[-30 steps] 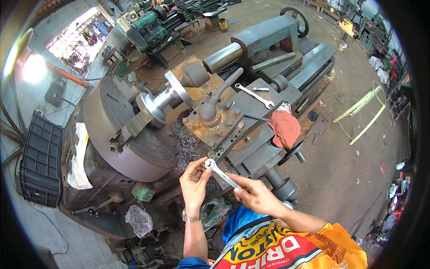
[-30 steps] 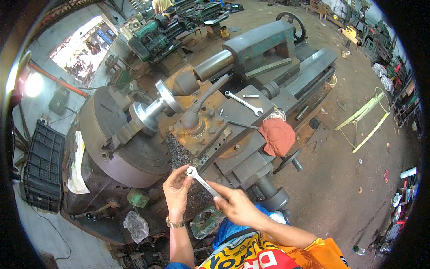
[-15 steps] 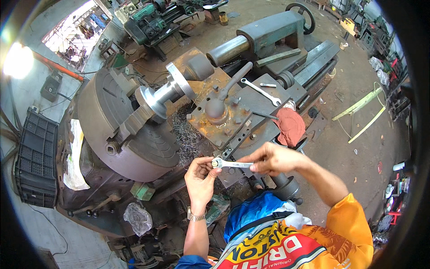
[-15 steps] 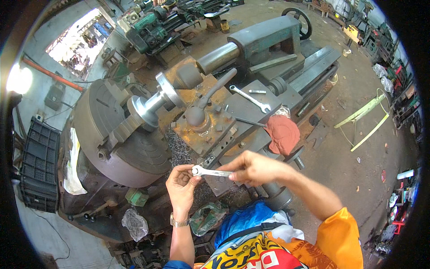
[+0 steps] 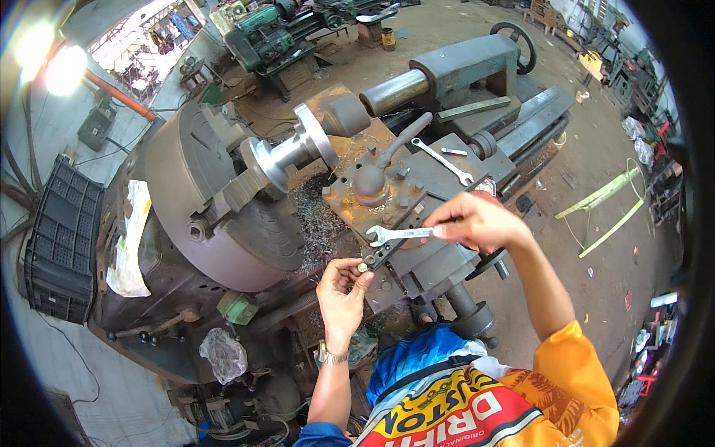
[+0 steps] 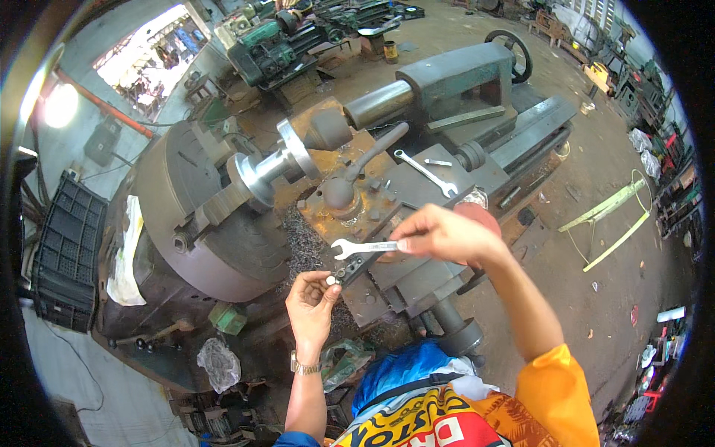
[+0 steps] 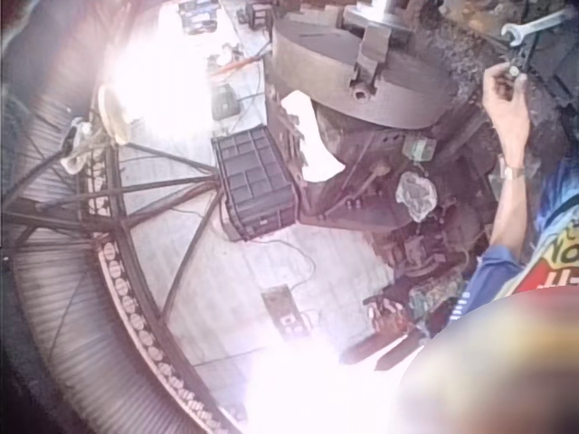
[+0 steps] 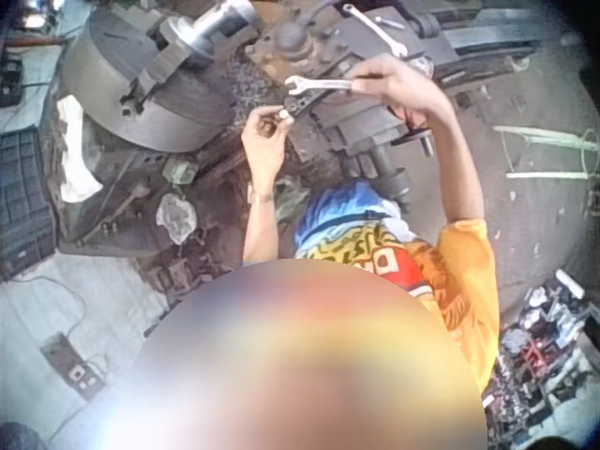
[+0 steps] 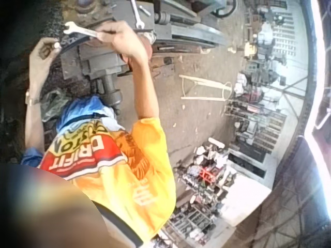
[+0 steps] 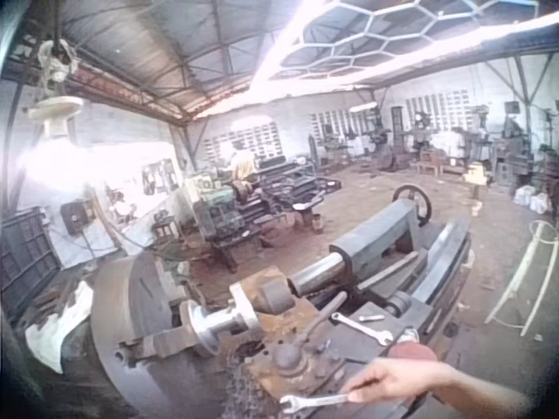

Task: The person uses a wrench to loosen and remove a small metal part from a lathe, then walks to a bench grinder and grinds the part against the wheel. The person holds the part with both hands and repeatedly presses it against the rotating grinding wheel.

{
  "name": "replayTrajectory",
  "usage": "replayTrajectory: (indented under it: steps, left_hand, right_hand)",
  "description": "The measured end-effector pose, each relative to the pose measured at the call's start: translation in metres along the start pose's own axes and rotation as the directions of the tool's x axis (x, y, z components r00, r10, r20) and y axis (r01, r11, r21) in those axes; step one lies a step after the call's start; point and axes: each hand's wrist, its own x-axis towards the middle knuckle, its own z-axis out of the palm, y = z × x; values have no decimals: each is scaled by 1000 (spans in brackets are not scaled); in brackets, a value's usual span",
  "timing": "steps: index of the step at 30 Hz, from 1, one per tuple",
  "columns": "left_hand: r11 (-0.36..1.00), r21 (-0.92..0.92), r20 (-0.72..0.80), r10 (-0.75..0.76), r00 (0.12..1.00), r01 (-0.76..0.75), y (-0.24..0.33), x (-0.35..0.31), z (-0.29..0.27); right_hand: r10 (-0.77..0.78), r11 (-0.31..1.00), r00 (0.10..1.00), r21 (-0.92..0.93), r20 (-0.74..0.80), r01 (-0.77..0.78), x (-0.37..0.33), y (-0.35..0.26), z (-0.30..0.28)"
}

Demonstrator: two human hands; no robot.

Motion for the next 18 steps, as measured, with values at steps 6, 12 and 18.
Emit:
replayTrajectory:
  steps: [6,12,18]
  left_hand:
    - [987,-162,141,14,990,10,0,-1,-11]
    - [990,-138,155,-3,988,25,-1,-1,-15]
    - [987,-159,100,51,994,-35,-4,5,-10]
  right_hand:
    - [124,967,962,249,-244,-62,-41,18,116]
    - [181,928,938,367,-297,-63,-40,11,179]
    - [182,891,957,450,-224,-64,-28,19,150]
